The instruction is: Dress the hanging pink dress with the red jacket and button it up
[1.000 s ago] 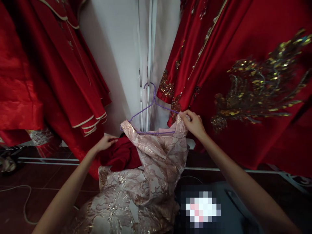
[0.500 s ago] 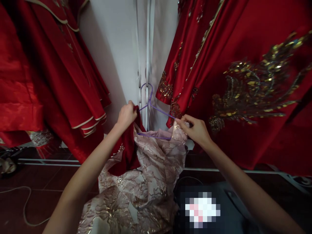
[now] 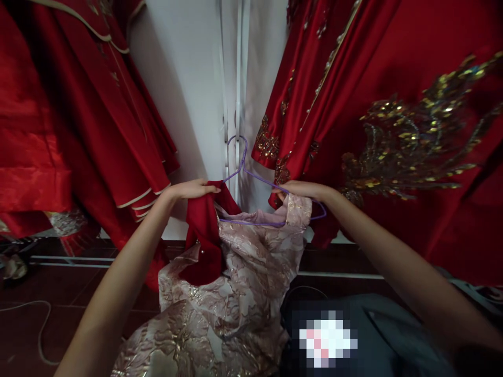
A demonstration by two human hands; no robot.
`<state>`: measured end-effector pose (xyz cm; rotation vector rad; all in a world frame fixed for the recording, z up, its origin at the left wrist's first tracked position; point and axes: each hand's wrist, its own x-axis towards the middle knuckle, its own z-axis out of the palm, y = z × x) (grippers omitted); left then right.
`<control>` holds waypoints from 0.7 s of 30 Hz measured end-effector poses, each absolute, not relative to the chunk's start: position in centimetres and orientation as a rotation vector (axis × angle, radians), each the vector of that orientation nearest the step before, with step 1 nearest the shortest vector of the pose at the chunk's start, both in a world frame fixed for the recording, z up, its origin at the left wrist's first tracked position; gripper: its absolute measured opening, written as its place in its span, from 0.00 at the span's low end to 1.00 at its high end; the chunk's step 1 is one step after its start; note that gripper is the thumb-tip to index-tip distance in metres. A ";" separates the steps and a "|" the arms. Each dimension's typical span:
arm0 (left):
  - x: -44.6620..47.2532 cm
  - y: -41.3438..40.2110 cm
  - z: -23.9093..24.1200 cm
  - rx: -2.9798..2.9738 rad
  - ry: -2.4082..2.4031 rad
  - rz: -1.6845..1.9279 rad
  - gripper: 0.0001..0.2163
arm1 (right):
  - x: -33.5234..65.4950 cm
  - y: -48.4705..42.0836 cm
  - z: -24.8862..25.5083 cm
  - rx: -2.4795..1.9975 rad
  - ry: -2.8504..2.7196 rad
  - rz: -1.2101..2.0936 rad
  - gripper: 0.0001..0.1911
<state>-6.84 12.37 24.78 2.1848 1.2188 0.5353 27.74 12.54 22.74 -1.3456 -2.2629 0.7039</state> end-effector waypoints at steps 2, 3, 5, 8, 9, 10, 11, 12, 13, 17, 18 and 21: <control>-7.2 12.1 24.4 2.141 1.235 0.556 0.16 | 26.3 14.0 23.2 -1.405 -2.272 0.828 0.25; -7.3 12.0 24.1 2.129 1.252 0.583 0.16 | 25.4 14.6 23.3 -1.442 -2.262 0.915 0.25; -7.4 11.6 23.4 2.096 1.286 0.667 0.16 | 23.5 15.2 23.2 -1.422 -2.310 1.168 0.22; -7.5 11.0 22.3 2.005 1.290 0.882 0.15 | 21.4 15.5 22.5 -1.221 -2.472 1.438 0.15; -7.5 10.9 22.0 1.967 1.270 0.934 0.15 | 21.0 15.5 22.3 -1.174 -2.499 1.463 0.13; -7.6 10.7 21.8 1.931 1.241 0.954 0.15 | 20.7 15.5 22.0 -1.136 -2.509 1.490 0.12; -7.6 10.6 21.6 1.898 1.212 0.942 0.15 | 20.5 15.5 21.8 -1.095 -2.507 1.528 0.11; -7.6 10.5 21.6 1.870 1.198 0.916 0.16 | 20.4 15.4 21.6 -1.050 -2.500 1.580 0.11; -7.6 10.5 21.5 1.847 1.203 0.893 0.16 | 20.4 15.3 21.5 -1.015 -2.491 1.634 0.11; -7.6 10.6 21.8 1.766 1.244 0.866 0.16 | 20.4 14.6 21.4 -1.009 -2.479 1.764 0.12; -7.6 10.6 21.8 1.742 1.226 0.834 0.16 | 20.4 14.3 21.5 -1.018 -2.485 1.783 0.12; -7.7 10.6 21.9 1.679 1.164 0.761 0.17 | 20.0 13.6 21.8 -1.033 -2.484 1.802 0.13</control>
